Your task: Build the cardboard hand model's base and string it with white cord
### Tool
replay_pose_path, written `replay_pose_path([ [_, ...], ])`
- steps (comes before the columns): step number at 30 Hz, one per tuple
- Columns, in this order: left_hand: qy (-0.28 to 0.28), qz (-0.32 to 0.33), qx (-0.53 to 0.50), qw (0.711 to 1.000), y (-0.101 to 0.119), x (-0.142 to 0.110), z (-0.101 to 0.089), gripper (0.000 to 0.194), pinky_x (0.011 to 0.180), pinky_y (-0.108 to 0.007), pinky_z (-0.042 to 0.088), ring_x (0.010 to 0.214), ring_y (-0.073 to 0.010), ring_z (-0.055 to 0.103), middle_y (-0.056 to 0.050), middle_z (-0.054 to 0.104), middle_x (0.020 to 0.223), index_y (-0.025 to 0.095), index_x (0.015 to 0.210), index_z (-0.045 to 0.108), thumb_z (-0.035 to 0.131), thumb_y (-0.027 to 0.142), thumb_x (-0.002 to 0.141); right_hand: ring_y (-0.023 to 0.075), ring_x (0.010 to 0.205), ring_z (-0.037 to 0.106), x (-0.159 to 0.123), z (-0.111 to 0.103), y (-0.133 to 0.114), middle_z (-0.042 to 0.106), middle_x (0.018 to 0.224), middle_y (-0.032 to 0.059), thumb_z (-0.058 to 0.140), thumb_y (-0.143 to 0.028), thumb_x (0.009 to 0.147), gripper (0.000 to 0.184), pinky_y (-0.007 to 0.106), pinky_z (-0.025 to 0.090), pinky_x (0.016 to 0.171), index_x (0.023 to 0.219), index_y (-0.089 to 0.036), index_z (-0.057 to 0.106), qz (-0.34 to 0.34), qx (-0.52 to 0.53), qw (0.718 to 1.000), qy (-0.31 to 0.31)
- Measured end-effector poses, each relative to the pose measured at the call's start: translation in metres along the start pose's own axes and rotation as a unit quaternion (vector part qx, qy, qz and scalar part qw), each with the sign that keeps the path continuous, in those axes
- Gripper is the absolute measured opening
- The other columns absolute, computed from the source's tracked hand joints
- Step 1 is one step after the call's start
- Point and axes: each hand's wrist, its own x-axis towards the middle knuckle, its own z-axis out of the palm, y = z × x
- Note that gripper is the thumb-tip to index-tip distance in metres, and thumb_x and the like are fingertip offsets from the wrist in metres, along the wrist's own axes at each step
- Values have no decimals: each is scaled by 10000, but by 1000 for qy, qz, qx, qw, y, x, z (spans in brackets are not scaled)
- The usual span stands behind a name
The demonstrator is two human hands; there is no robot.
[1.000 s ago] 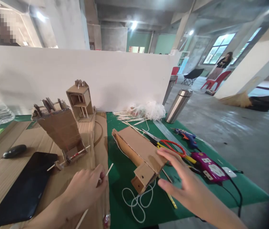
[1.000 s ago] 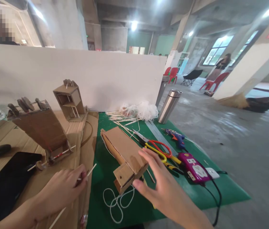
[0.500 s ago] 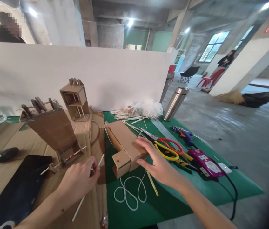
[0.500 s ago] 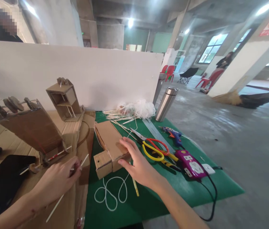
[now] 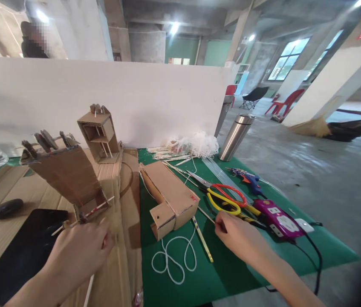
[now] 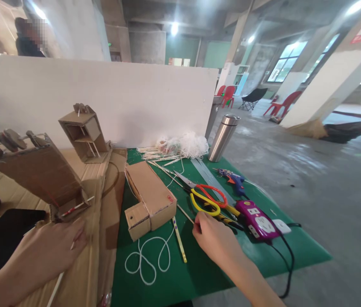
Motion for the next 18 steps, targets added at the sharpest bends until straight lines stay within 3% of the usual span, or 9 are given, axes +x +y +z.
replay_pose_path([
  [2, 12, 18, -46, 999, 5, 1, -2, 309, 638, -428, 455, 728, -339, 674, -96, 695, 757, 204, 887, 568, 267, 274, 873, 212, 662, 625, 1, -3, -1, 653, 756, 45, 489, -136, 782, 83, 265, 291, 514, 749, -196, 535, 16, -9, 999, -26],
  [4, 25, 77, -149, 986, 15, 3, -5, 284, 686, -400, 439, 756, -300, 665, -68, 689, 777, 218, 946, 556, 301, 324, 880, 205, 633, 609, 3, -7, 4, 634, 692, 34, 500, -136, 758, 82, 263, 290, 509, 706, -196, 520, 15, 11, 1000, -23],
  [6, 32, 118, -275, 954, 29, 7, -6, 287, 708, -348, 419, 761, -249, 643, -37, 668, 781, 226, 1049, 528, 369, 379, 866, 178, 573, 576, 5, -13, 11, 595, 625, 10, 513, -157, 753, 85, 257, 304, 492, 682, -203, 500, 0, 66, 998, -2],
  [8, 3, 153, -403, 902, 43, 14, -5, 346, 622, -293, 387, 632, -193, 579, 7, 600, 674, 207, 1147, 469, 366, 389, 871, 142, 493, 519, 6, -23, 15, 531, 573, -27, 518, -195, 779, 95, 244, 326, 452, 700, -215, 471, -22, 172, 985, 18],
  [10, -19, 166, -535, 828, 54, 23, -2, 305, 579, -262, 358, 628, -163, 530, 16, 572, 694, 199, 1089, 488, 366, 362, 861, 116, 462, 491, 7, -37, 11, 502, 603, -46, 513, -241, 827, 95, 234, 377, 418, 760, -225, 448, -62, 333, 940, 23],
  [12, -35, 174, -649, 740, 62, 33, 4, 202, 567, -235, 341, 636, -129, 487, 19, 543, 720, 187, 904, 519, 380, 314, 831, 114, 521, 544, 8, -51, -7, 545, 740, -20, 508, -280, 871, 71, 253, 474, 458, 861, -223, 466, -139, 500, 854, 28],
  [14, -62, 167, -717, 674, 66, 41, 11, 136, 508, -214, 286, 547, -94, 397, 51, 444, 624, 184, 797, 491, 401, 286, 794, 119, 586, 591, 10, -63, -33, 571, 828, 12, 505, -286, 900, 105, 276, 527, 530, 973, -210, 504, -243, 584, 774, 29],
  [15, -75, 166, -738, 650, 67, 44, 14, 119, 478, -210, 247, 504, -83, 341, 67, 380, 579, 184, 766, 475, 415, 287, 778, 127, 638, 612, 12, -67, -48, 583, 843, 24, 498, -276, 912, 113, 281, 541, 576, 993, -202, 524, -285, 594, 752, 15],
  [18, -91, 177, -772, 604, 69, 48, 19, 129, 441, -213, 172, 449, -69, 240, 91, 277, 528, 184, 737, 463, 458, 312, 756, 129, 709, 625, 17, -68, -86, 602, 872, 43, 472, -264, 933, 121, 275, 540, 637, 930, -184, 563, -339, 592, 731, -27],
])
